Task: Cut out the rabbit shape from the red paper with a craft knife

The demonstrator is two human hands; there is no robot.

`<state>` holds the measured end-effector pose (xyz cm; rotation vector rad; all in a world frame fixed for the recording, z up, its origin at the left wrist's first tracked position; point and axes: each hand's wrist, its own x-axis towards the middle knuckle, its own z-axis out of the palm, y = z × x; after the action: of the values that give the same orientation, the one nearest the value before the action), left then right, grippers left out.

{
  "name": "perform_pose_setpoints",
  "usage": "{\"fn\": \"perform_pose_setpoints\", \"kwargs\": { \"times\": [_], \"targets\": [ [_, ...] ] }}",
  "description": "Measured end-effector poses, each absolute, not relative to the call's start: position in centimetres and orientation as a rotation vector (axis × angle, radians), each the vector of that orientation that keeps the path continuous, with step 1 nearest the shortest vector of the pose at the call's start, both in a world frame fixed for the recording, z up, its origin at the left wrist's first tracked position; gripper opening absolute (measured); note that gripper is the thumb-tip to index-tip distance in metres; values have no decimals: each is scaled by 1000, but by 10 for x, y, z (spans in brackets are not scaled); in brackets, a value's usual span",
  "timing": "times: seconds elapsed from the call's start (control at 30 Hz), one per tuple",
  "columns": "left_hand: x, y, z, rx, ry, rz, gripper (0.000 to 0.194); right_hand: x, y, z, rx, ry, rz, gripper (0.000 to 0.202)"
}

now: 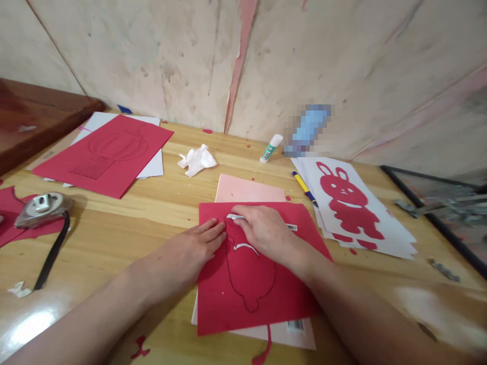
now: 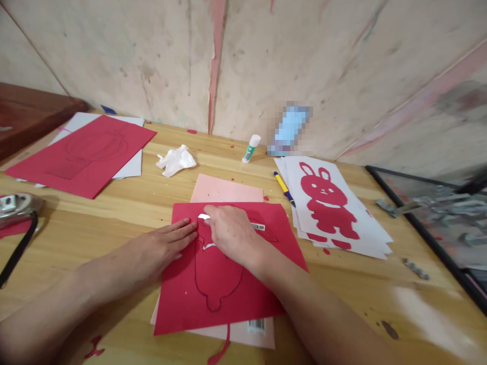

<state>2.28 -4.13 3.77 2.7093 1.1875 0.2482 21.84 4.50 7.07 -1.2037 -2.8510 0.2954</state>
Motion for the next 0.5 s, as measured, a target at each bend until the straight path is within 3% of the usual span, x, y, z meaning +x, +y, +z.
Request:
{"fn": "perform_pose_setpoints", "kwargs": {
  "times": [0.5],
  "targets": [
    [25,-41,40,2692,1178,307,50,220,36,59,-1046,-2925,97,23]
  ]
}}
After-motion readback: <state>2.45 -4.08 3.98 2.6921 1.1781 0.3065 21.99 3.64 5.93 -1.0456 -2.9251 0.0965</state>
